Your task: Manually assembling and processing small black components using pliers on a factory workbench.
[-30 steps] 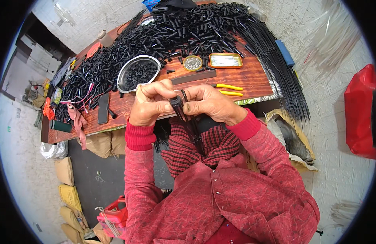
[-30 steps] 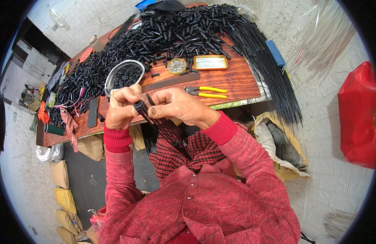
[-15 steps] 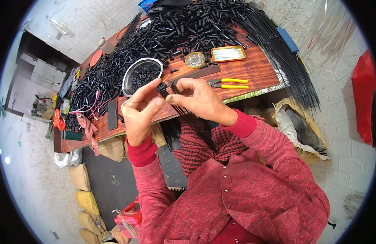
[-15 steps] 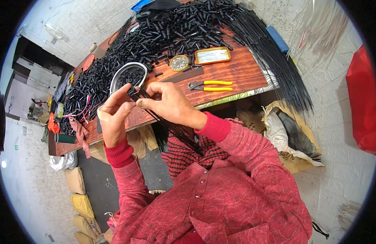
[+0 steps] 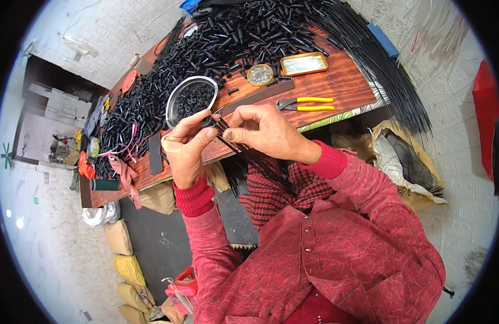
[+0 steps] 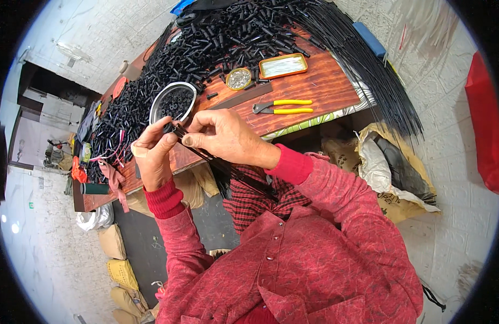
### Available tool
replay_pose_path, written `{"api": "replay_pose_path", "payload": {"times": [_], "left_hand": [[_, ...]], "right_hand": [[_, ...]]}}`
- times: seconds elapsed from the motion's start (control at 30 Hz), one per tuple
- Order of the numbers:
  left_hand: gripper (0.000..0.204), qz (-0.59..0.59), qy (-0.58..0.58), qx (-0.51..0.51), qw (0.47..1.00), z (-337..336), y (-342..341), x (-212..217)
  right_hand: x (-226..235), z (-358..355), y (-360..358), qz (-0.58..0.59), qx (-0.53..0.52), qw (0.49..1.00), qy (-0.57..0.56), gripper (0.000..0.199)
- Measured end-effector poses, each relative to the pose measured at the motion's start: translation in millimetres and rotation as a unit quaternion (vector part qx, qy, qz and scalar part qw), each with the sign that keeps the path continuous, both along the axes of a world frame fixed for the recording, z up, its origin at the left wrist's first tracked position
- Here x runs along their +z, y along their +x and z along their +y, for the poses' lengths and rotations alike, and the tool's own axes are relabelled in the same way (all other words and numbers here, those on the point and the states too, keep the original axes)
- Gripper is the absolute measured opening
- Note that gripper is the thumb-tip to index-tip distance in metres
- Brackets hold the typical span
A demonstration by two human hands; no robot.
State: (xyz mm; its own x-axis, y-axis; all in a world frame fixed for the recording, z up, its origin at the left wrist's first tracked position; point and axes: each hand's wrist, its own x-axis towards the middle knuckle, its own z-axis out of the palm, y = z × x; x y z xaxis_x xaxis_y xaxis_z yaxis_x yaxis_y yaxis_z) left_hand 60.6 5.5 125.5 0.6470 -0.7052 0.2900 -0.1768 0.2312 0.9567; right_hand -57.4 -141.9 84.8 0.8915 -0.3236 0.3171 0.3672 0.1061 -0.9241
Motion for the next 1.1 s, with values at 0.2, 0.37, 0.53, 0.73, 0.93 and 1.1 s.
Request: {"api": "replay_pose_path", "payload": {"times": [0.2,0.37,0.53,0.73,0.93,1.1], "left_hand": [[0.037,-0.012,-0.004,0.012,1.0,1.0,2.4,-4.5],[0.037,-0.007,0.01,-0.009,1.0,-1.7,3.3,-2.2],[0.036,-0.02,0.011,-0.02,1.0,-1.5,6.1,-1.5],[0.039,-0.039,0.015,-0.07,0.997,2.6,6.6,-2.3],[0.037,-0.04,0.033,-0.009,0.999,-3.3,-19.7,9.7],[0.034,-0.042,0.045,0.012,0.998,-2.2,-21.5,9.4]], "right_hand": [[12.2,-9.5,0.9,0.038,-0.04,0.991,-0.12,0.022],[19.4,-15.9,-3.4,0.03,-0.016,0.982,-0.188,0.015],[11.2,-17.5,4.4,-0.009,-0.038,0.978,-0.204,0.02],[13.2,-15.0,3.5,0.041,0.001,0.988,-0.149,0.026],[12.3,-6.4,5.6,0.063,-0.099,0.978,-0.174,0.031],[13.4,-4.4,4.4,0.074,-0.102,0.974,-0.19,0.035]]}}
